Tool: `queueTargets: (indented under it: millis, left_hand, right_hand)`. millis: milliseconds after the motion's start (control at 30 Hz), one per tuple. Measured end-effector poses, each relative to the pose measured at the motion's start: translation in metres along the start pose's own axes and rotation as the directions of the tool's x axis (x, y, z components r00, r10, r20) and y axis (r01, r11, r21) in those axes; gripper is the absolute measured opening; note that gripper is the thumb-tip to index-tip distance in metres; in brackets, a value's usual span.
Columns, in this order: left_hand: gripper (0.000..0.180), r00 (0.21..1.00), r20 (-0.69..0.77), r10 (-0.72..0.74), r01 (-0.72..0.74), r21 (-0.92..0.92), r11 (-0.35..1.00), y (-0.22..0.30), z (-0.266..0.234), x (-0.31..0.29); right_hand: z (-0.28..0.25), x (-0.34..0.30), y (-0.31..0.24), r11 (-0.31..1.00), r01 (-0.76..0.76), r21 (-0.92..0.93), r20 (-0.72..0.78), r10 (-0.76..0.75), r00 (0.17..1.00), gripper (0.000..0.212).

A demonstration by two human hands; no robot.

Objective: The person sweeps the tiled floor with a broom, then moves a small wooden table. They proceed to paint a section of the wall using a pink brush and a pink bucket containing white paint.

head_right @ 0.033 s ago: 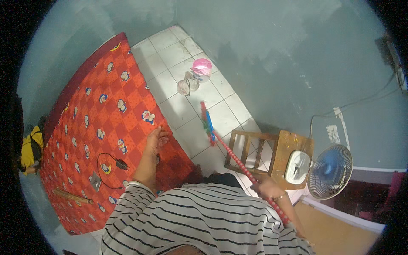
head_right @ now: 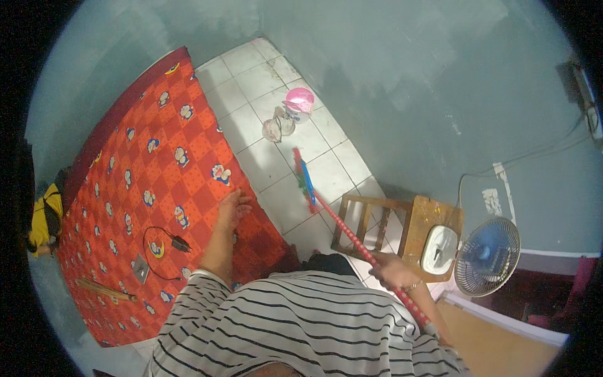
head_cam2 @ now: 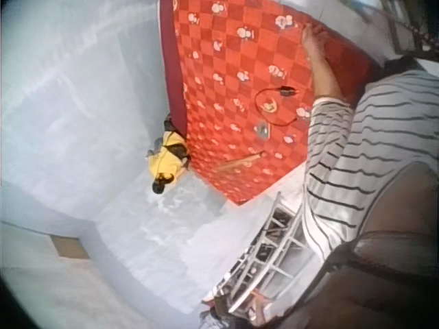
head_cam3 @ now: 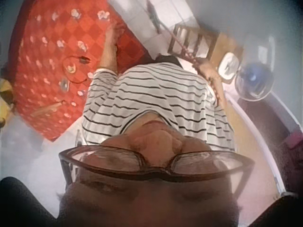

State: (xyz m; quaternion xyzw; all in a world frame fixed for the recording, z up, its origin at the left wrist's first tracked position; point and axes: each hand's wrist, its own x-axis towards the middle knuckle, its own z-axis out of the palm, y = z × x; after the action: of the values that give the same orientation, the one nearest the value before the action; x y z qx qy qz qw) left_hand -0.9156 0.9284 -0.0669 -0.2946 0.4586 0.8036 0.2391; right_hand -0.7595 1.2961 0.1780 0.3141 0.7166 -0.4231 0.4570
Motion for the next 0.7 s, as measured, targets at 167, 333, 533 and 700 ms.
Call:
queueTargets:
  millis: [167,333,533,700]
  left_hand:
    - [0.041,0.996,-0.018,-0.085,0.086,0.099,0.991,0.000,0.004,0.009]
    - [0.050,0.986,-0.109,-0.127,0.137,0.092,0.986,-0.002,-0.009,0.029]
    - [0.057,0.915,-0.301,-0.268,0.268,-0.042,0.962,0.021,-0.003,0.036]
    - [0.058,0.837,-0.370,-0.402,0.392,-0.108,0.914,0.018,-0.011,0.042]
  right_hand:
    - [-0.011,0.066,-0.097,0.995,0.102,0.002,0.124,-0.101,0.987,0.025]
    - [-0.012,0.141,-0.215,0.985,0.051,0.168,0.273,-0.096,0.957,0.026]
    - [-0.032,0.230,-0.342,0.986,0.125,0.109,0.373,-0.157,0.914,0.020]
    - [-0.061,0.279,-0.422,0.994,0.097,0.048,0.445,-0.108,0.889,0.017]
